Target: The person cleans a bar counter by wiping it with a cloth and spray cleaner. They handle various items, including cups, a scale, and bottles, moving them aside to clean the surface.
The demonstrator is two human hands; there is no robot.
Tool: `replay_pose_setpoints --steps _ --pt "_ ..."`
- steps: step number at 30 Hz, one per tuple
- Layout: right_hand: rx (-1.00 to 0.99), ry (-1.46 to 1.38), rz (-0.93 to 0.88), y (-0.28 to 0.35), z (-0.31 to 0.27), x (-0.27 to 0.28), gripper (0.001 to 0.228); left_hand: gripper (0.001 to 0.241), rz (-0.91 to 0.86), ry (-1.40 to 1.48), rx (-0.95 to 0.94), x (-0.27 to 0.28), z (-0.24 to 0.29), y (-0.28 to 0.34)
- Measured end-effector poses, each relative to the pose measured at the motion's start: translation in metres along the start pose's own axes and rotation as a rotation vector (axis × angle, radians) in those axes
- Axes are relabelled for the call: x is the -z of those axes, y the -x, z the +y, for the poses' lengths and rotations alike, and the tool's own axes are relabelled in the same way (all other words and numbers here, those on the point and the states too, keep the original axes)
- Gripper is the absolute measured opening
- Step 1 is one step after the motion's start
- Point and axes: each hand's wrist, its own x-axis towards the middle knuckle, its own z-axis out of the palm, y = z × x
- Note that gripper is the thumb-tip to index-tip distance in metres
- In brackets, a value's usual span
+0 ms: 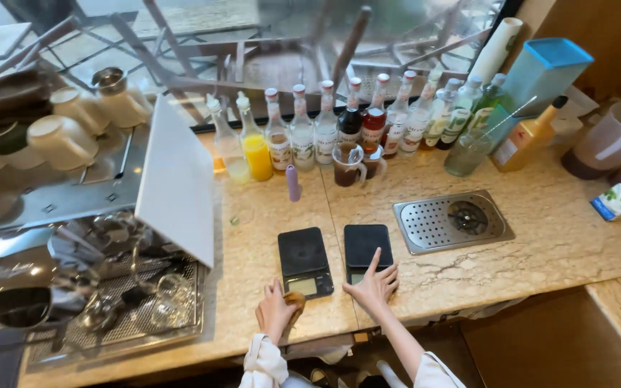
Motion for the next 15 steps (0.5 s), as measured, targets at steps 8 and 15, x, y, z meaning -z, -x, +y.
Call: replay_pose_setpoints --steps 8,15 --pt "0.117 0.054 -0.023 -0.020 0.030 -0.006 0.150 0.097 -0.097 -0.037 -0.022 0.008 0.004 0.012" --pt "0.206 0.004 -0.044 -0.011 0.027 0.036 0.148 0.091 -0.005 0.035 0.109 0.008 0.014 0.023"
